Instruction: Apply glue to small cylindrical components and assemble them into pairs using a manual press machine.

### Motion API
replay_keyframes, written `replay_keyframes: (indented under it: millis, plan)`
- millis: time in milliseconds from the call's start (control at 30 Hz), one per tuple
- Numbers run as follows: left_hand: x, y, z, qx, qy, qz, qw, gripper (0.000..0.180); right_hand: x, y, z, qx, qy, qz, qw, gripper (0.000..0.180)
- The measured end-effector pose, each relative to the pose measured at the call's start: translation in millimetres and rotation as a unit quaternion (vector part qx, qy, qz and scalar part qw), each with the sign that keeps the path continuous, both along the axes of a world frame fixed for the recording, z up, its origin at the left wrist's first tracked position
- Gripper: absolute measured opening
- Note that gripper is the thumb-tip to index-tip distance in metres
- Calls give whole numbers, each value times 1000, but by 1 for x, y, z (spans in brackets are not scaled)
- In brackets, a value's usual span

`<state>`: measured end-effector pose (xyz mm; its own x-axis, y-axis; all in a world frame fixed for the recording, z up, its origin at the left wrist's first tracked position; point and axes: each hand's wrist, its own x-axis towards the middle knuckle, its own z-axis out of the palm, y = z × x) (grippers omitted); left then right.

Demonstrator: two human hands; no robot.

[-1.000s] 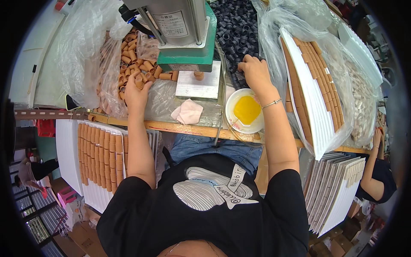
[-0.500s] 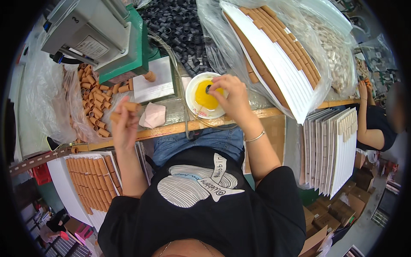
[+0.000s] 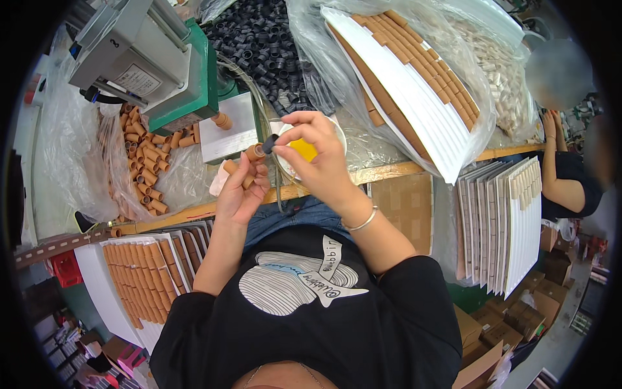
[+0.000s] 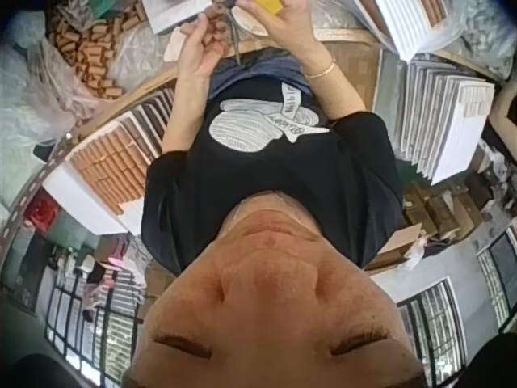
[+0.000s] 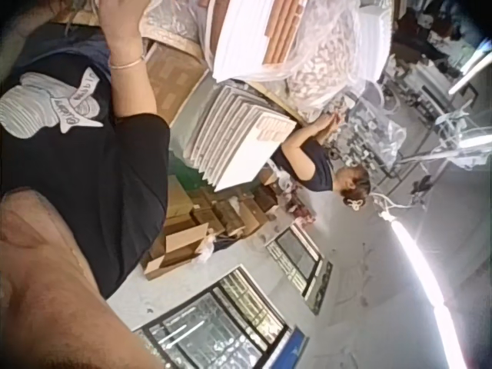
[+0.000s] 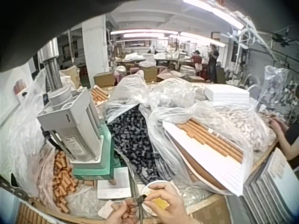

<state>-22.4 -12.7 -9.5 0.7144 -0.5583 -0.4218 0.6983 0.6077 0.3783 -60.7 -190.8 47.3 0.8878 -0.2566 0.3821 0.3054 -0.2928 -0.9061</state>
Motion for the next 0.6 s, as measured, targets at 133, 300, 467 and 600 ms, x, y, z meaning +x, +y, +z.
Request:
replay_keyframes:
  millis: [133,300,467,600]
  plan:
    - [0,-12,3,7,-52,3,999,23,7,4,-13,-177,-71,-57,980,11]
    - [5,-13,-1,-2,-58,4,998,28,11,-10,2,-205,-35,15,978,17]
    - [4,-7,8,51,-129,19,990,27,30,-116,61,-282,8,-34,959,29]
    - [8,-12,13,61,-150,18,987,26,88,-245,11,-320,311,-243,861,38]
